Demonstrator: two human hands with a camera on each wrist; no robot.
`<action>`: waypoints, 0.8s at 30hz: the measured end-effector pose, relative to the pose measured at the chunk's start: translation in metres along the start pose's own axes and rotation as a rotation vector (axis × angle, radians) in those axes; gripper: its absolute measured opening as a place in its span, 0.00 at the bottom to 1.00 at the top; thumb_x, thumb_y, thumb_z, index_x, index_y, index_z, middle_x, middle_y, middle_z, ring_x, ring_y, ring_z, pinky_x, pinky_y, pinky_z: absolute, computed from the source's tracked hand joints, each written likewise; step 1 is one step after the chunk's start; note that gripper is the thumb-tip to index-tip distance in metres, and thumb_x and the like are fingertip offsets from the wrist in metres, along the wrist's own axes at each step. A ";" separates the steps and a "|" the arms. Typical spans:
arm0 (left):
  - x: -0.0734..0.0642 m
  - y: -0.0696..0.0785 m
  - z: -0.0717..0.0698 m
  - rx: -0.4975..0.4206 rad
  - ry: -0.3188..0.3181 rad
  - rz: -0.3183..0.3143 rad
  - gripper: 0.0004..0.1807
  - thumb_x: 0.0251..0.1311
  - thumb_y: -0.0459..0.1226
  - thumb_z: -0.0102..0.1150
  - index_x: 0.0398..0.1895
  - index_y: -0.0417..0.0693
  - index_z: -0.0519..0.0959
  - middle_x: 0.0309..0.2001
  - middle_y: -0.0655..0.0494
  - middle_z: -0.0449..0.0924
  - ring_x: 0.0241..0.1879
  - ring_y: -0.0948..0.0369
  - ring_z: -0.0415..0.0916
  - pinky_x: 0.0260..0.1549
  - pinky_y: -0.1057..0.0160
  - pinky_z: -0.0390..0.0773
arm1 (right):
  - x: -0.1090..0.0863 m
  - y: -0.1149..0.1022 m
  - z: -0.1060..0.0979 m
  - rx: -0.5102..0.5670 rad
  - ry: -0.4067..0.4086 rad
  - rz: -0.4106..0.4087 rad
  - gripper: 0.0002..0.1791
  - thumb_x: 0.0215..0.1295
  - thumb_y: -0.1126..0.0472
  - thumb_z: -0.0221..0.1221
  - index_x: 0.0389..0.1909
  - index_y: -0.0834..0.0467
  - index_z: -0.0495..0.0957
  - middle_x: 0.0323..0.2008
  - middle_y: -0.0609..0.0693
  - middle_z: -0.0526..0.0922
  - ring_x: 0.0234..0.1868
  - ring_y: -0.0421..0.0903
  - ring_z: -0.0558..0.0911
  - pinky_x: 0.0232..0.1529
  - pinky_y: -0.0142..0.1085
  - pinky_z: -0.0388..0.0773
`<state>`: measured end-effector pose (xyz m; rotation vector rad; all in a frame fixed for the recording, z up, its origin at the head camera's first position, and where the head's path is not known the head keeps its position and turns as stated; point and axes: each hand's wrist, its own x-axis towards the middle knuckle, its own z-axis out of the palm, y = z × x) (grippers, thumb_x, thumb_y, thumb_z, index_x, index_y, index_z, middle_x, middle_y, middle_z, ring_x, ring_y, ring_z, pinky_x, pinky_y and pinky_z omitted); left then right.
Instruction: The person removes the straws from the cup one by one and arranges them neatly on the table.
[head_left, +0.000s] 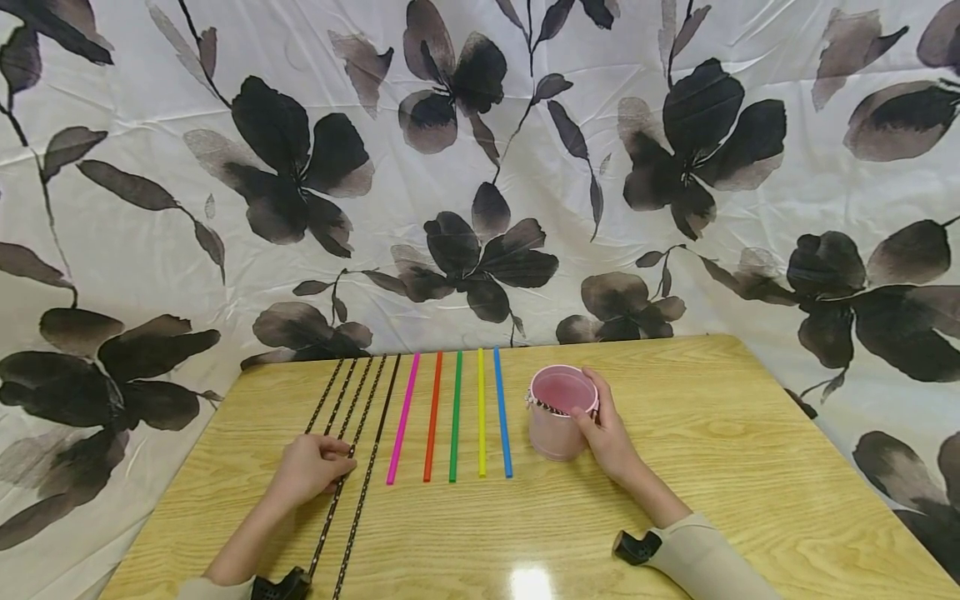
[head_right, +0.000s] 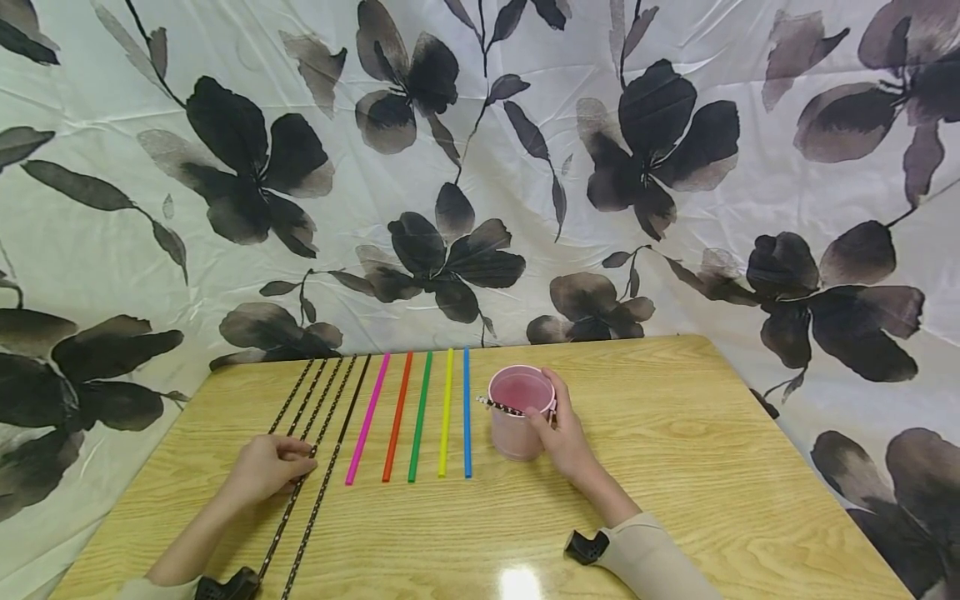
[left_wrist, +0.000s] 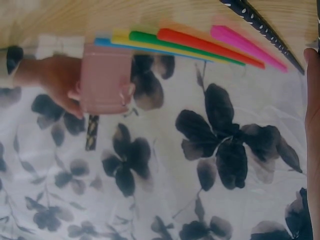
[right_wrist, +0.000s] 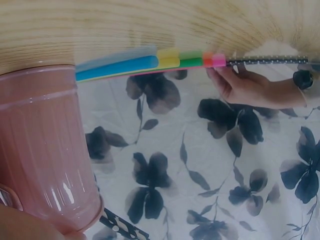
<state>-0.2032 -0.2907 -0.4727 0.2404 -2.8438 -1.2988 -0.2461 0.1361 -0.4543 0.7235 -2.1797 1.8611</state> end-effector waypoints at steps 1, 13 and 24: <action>0.000 0.000 0.000 -0.001 0.001 -0.001 0.15 0.46 0.35 0.64 0.39 0.37 0.78 0.26 0.53 0.78 0.21 0.60 0.76 0.17 0.65 0.77 | 0.000 0.000 0.000 0.000 0.000 0.001 0.32 0.62 0.70 0.46 0.65 0.63 0.45 0.57 0.67 0.59 0.56 0.62 0.62 0.49 0.23 0.63; 0.000 -0.002 0.000 -0.009 0.007 0.012 0.17 0.46 0.36 0.65 0.40 0.36 0.77 0.26 0.53 0.78 0.21 0.60 0.76 0.18 0.65 0.77 | -0.001 0.000 0.000 -0.022 -0.008 -0.039 0.32 0.62 0.71 0.46 0.65 0.60 0.45 0.56 0.69 0.59 0.55 0.64 0.62 0.50 0.26 0.62; 0.002 -0.004 0.000 -0.005 0.013 0.013 0.18 0.46 0.38 0.65 0.40 0.37 0.78 0.25 0.53 0.77 0.21 0.60 0.75 0.18 0.65 0.76 | -0.001 -0.001 0.001 -0.019 0.002 -0.032 0.31 0.62 0.71 0.45 0.65 0.61 0.46 0.56 0.69 0.59 0.56 0.64 0.62 0.51 0.26 0.62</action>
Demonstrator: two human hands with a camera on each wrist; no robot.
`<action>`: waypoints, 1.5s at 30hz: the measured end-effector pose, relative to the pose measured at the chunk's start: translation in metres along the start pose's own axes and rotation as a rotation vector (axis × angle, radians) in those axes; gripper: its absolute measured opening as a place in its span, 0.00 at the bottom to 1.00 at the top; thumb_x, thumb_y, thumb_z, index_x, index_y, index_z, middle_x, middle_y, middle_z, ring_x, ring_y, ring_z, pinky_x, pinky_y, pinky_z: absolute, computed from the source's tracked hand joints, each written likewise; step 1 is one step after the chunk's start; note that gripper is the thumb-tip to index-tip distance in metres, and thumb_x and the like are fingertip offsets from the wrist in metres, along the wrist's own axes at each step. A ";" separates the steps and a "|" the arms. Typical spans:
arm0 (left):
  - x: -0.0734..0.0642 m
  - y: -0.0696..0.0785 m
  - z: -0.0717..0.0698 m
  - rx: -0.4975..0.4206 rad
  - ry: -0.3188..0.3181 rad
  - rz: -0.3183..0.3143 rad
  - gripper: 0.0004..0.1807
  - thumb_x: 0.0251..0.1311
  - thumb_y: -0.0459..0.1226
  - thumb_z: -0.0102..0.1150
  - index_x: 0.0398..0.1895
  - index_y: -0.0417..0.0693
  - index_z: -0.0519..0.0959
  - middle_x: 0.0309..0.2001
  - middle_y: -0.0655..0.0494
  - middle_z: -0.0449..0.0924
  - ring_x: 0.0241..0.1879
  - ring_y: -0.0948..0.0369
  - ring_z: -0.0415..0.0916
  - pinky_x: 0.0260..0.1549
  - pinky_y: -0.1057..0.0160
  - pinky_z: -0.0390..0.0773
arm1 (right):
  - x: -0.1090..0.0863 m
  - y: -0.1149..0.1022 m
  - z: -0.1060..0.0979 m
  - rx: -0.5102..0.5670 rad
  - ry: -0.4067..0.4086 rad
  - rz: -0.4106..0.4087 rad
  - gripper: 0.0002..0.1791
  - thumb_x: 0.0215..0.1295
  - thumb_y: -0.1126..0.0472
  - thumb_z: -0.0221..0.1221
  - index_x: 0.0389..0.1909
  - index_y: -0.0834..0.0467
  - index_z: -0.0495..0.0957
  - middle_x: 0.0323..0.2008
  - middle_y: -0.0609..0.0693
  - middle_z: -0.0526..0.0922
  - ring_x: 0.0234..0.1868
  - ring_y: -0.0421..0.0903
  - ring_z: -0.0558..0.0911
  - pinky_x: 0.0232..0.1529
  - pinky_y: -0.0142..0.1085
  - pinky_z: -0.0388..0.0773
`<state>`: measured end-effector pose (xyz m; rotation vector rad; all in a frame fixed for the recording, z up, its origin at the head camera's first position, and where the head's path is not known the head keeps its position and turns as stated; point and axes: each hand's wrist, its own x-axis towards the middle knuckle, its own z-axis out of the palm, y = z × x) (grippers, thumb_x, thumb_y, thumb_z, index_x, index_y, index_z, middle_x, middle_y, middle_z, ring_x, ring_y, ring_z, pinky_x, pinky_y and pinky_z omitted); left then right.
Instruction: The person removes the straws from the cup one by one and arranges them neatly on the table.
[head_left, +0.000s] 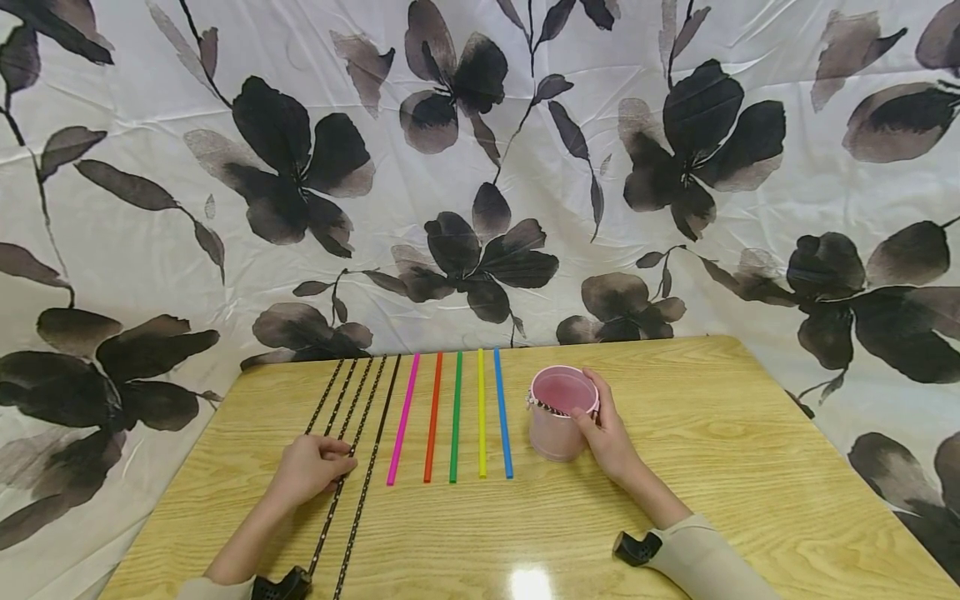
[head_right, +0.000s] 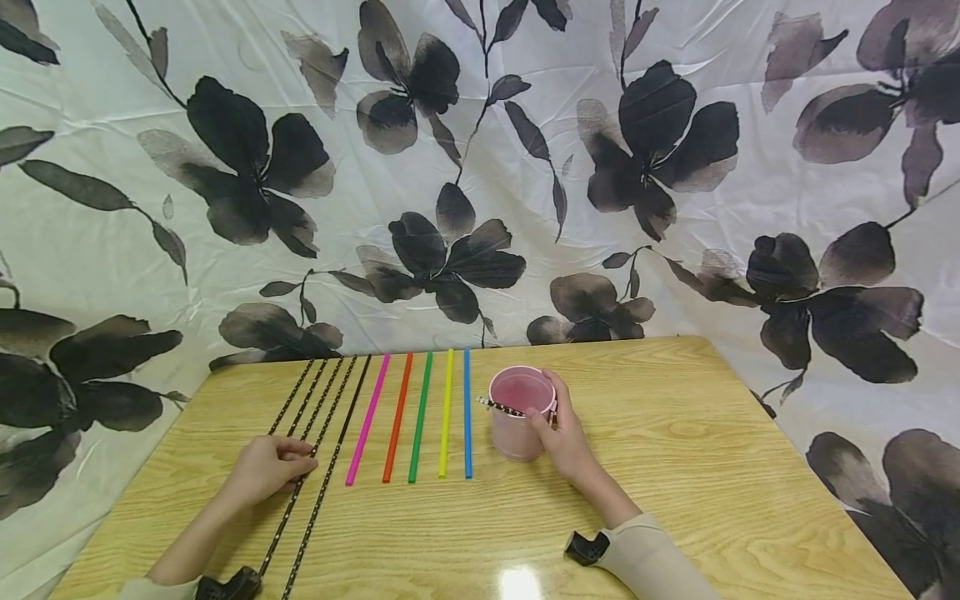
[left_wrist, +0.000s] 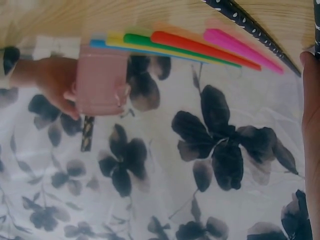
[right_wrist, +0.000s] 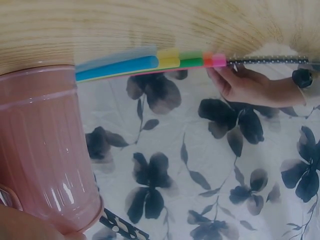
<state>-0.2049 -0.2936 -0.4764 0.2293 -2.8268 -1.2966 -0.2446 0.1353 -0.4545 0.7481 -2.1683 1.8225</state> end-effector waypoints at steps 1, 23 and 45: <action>0.000 0.000 0.000 -0.002 0.000 0.001 0.18 0.46 0.38 0.65 0.40 0.37 0.78 0.25 0.53 0.77 0.21 0.60 0.75 0.18 0.65 0.76 | 0.000 0.000 0.000 -0.001 0.001 0.002 0.31 0.62 0.71 0.45 0.65 0.61 0.46 0.56 0.69 0.59 0.56 0.63 0.62 0.51 0.26 0.62; -0.006 0.028 -0.033 -0.136 -0.073 0.099 0.19 0.57 0.41 0.55 0.46 0.35 0.75 0.34 0.42 0.76 0.29 0.49 0.76 0.25 0.59 0.78 | 0.000 -0.003 -0.002 -0.019 0.009 0.006 0.31 0.63 0.69 0.46 0.65 0.59 0.46 0.57 0.67 0.60 0.56 0.62 0.62 0.54 0.40 0.63; -0.025 0.193 0.061 -0.268 -0.268 0.498 0.11 0.55 0.33 0.57 0.42 0.43 0.78 0.39 0.51 0.78 0.32 0.55 0.76 0.29 0.63 0.76 | -0.001 -0.001 0.001 0.006 -0.006 -0.007 0.31 0.63 0.71 0.45 0.65 0.61 0.45 0.57 0.69 0.57 0.57 0.65 0.59 0.55 0.58 0.54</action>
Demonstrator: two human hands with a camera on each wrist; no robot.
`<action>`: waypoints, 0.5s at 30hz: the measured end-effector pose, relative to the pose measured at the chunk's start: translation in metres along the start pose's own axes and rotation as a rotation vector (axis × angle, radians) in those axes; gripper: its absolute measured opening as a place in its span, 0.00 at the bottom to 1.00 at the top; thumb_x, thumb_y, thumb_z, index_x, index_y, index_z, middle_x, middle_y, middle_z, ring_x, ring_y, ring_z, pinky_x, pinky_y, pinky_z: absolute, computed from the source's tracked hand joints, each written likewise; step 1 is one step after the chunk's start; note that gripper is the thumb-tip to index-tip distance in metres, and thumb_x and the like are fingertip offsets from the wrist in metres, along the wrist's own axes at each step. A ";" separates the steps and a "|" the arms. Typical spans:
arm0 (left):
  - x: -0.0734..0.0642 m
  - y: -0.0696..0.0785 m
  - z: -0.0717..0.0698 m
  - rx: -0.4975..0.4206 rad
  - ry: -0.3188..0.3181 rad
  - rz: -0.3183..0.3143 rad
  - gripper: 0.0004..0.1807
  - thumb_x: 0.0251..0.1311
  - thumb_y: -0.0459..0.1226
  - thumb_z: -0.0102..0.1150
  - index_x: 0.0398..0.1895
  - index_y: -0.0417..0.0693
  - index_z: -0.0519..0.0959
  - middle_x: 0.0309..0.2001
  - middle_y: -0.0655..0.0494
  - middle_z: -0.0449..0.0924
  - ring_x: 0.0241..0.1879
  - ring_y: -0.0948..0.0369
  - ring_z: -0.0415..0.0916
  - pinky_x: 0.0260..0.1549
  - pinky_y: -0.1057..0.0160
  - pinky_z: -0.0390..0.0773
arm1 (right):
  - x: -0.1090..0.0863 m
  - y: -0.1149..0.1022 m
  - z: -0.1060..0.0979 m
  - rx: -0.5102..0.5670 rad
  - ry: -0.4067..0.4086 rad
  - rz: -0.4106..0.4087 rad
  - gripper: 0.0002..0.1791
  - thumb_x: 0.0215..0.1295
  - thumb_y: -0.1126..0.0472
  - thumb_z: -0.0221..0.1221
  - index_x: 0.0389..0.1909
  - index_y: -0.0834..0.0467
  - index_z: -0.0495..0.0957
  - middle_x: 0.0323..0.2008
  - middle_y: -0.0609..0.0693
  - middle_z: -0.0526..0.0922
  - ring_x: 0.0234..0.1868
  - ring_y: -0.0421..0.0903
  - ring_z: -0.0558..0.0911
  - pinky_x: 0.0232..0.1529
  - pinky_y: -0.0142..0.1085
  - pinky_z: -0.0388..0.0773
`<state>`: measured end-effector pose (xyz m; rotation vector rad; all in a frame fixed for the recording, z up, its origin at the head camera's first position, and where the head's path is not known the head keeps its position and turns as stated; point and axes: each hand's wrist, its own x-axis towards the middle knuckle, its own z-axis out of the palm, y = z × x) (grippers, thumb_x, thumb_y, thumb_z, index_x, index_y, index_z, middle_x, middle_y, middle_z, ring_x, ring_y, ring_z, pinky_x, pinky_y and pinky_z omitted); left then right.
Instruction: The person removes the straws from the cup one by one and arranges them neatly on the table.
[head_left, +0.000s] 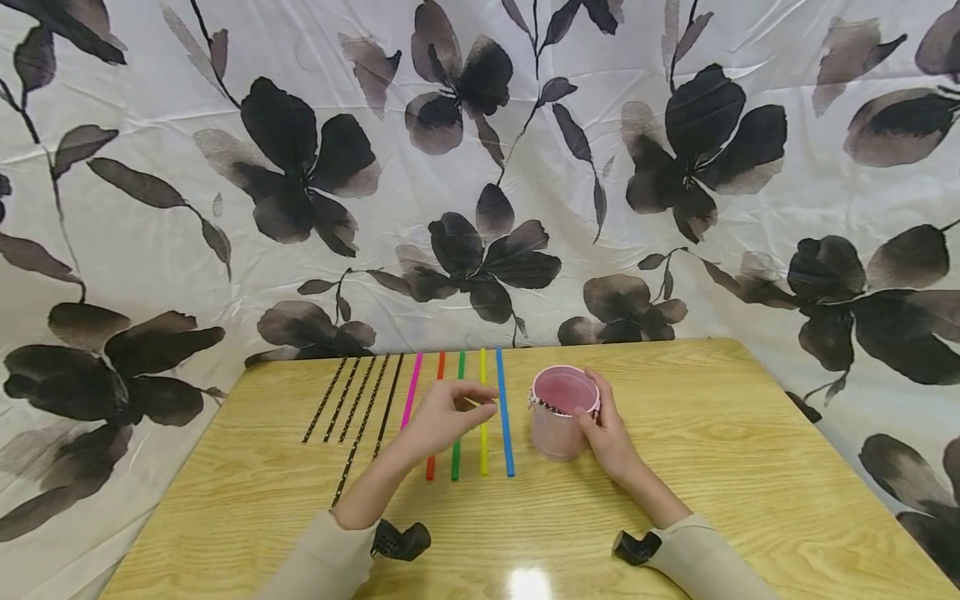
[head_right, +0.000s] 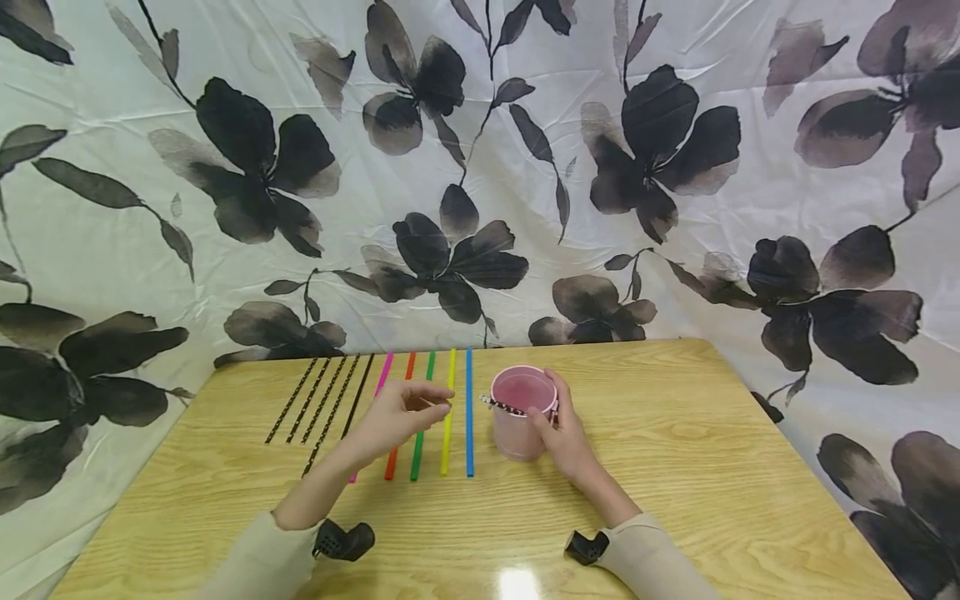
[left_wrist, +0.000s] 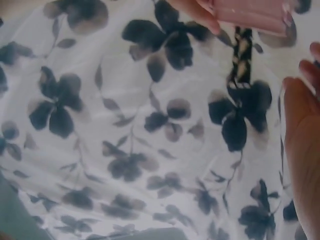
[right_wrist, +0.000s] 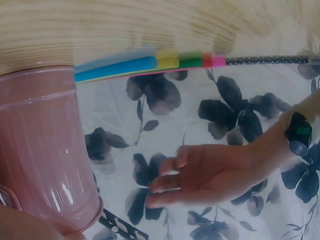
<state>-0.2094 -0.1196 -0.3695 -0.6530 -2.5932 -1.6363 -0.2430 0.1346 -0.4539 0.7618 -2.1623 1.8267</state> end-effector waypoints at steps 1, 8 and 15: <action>0.003 -0.002 0.006 -0.021 -0.002 0.015 0.12 0.55 0.33 0.57 0.43 0.43 0.78 0.40 0.51 0.78 0.33 0.55 0.76 0.30 0.63 0.76 | 0.000 0.001 0.000 -0.003 -0.003 -0.005 0.31 0.63 0.72 0.45 0.65 0.62 0.45 0.57 0.69 0.57 0.57 0.65 0.59 0.54 0.58 0.54; 0.017 -0.012 0.036 -0.159 0.037 0.167 0.15 0.54 0.32 0.57 0.47 0.40 0.76 0.44 0.46 0.77 0.37 0.51 0.76 0.32 0.61 0.77 | 0.000 0.002 0.001 -0.007 0.011 -0.005 0.31 0.62 0.72 0.45 0.65 0.60 0.46 0.57 0.68 0.58 0.57 0.64 0.60 0.55 0.56 0.56; 0.023 -0.017 0.053 -0.214 0.061 0.261 0.10 0.52 0.28 0.58 0.40 0.40 0.79 0.37 0.50 0.80 0.36 0.53 0.77 0.28 0.62 0.77 | 0.000 0.002 0.000 -0.012 -0.004 -0.005 0.31 0.63 0.72 0.45 0.65 0.60 0.45 0.57 0.69 0.58 0.56 0.64 0.61 0.52 0.31 0.63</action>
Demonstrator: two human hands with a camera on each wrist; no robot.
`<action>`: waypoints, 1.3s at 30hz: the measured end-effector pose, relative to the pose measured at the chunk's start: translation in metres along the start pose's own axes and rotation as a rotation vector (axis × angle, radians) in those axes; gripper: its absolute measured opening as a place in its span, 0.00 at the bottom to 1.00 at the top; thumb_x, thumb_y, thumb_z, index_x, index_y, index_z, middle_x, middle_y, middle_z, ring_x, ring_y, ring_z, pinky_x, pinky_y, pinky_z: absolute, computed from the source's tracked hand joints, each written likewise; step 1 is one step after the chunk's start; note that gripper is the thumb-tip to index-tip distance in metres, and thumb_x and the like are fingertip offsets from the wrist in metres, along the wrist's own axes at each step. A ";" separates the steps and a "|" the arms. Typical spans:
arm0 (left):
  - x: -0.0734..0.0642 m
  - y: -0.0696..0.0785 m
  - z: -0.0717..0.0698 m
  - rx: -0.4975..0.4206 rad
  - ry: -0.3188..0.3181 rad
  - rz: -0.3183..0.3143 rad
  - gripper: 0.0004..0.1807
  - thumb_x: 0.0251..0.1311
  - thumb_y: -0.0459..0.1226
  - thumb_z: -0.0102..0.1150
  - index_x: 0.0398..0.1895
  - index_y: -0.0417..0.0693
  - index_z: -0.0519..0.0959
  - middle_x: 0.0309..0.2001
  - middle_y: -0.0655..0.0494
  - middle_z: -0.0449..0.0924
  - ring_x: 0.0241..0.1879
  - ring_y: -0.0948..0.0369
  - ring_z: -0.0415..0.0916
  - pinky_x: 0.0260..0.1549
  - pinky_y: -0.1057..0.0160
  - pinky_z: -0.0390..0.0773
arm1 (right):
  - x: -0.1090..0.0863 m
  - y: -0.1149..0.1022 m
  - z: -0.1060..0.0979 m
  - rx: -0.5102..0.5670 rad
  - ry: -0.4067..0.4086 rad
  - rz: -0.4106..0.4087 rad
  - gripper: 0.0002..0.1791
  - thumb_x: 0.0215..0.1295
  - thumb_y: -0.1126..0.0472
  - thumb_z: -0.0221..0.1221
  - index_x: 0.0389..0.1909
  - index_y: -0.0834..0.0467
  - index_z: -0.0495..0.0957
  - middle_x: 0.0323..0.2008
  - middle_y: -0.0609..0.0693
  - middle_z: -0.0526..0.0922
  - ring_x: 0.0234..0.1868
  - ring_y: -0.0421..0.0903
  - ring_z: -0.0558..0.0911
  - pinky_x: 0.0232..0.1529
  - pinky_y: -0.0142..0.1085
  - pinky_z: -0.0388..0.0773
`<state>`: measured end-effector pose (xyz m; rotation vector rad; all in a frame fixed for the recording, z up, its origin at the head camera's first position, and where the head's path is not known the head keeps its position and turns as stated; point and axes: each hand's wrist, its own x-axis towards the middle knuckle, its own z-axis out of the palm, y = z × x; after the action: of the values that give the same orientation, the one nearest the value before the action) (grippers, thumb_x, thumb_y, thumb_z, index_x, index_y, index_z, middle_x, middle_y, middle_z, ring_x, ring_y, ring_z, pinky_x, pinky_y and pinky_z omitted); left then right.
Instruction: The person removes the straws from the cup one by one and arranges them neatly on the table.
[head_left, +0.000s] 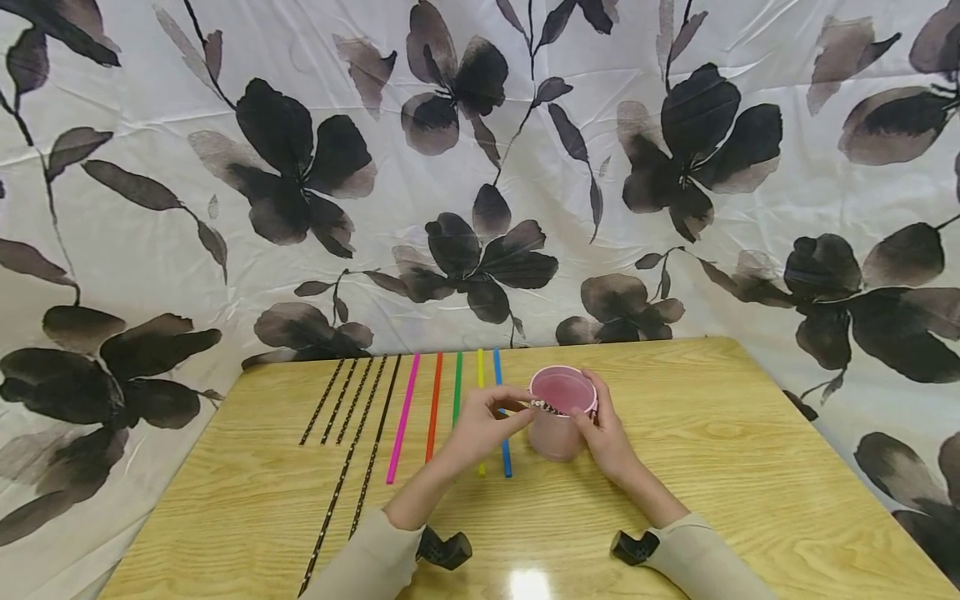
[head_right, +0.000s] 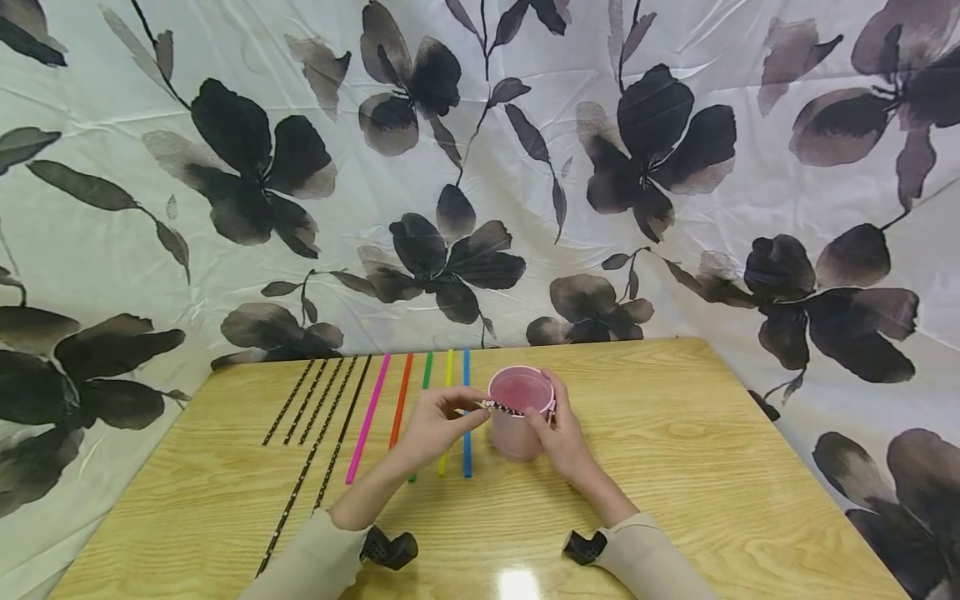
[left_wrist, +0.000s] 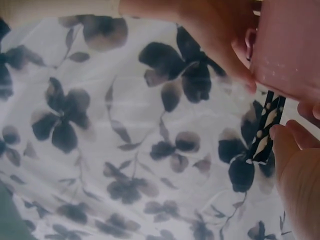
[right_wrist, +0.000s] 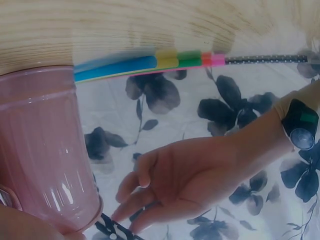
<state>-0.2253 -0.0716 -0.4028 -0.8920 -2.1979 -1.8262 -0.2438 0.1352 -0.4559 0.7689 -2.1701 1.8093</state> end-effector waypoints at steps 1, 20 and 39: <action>0.000 -0.001 0.002 -0.001 0.002 0.007 0.10 0.52 0.28 0.58 0.39 0.40 0.79 0.37 0.51 0.80 0.36 0.53 0.77 0.27 0.62 0.78 | 0.000 0.000 0.000 0.003 0.001 0.003 0.31 0.63 0.72 0.45 0.65 0.59 0.45 0.57 0.68 0.58 0.56 0.64 0.61 0.51 0.29 0.63; 0.008 0.005 0.022 0.059 0.185 0.102 0.05 0.49 0.28 0.60 0.29 0.38 0.74 0.29 0.51 0.78 0.31 0.59 0.76 0.23 0.60 0.77 | 0.000 0.001 0.000 -0.007 0.012 0.003 0.31 0.63 0.69 0.46 0.65 0.58 0.46 0.56 0.68 0.61 0.55 0.61 0.64 0.49 0.29 0.66; 0.014 0.062 -0.023 -0.142 0.568 0.294 0.04 0.46 0.20 0.58 0.28 0.25 0.75 0.31 0.33 0.76 0.29 0.56 0.78 0.30 0.63 0.77 | 0.001 0.004 0.001 0.007 0.026 0.013 0.31 0.63 0.69 0.47 0.65 0.58 0.47 0.57 0.67 0.59 0.57 0.62 0.61 0.55 0.55 0.56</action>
<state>-0.2096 -0.0828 -0.3380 -0.5787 -1.5282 -1.8191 -0.2461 0.1341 -0.4588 0.7306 -2.1587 1.8241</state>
